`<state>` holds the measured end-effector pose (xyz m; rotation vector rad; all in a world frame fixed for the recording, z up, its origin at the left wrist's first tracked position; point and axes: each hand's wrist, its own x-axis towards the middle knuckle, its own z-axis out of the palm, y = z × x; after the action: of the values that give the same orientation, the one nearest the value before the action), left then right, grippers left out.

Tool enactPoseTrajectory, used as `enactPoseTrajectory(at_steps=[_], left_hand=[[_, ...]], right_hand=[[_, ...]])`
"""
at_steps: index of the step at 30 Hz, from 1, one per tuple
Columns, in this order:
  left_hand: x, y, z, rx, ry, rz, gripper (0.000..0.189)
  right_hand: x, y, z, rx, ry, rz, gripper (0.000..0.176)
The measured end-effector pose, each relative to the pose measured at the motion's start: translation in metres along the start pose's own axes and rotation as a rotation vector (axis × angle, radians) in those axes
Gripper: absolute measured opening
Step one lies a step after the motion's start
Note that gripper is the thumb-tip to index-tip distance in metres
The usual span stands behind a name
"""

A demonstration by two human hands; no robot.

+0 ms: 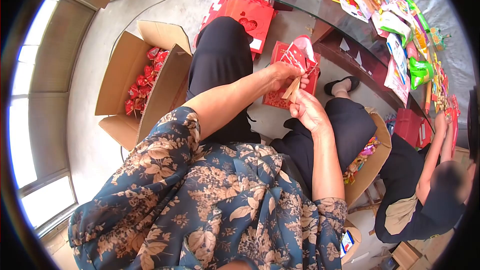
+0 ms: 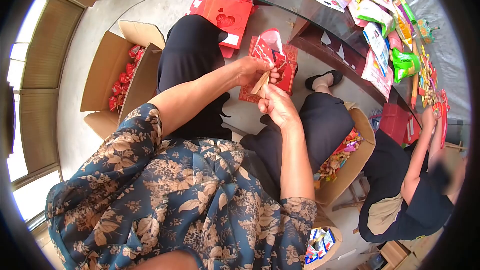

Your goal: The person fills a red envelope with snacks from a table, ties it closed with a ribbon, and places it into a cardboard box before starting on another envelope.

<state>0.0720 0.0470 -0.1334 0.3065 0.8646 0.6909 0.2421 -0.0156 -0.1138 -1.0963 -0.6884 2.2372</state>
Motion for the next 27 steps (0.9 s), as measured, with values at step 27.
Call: enactPoseTrajectory(at_steps=[27], left_hand=[[-0.01,-0.015,0.003,0.019,-0.008,0.092,0.022]], right_hand=[[-0.008,0.022,0.014,-1.077,0.036,0.175,0.029]])
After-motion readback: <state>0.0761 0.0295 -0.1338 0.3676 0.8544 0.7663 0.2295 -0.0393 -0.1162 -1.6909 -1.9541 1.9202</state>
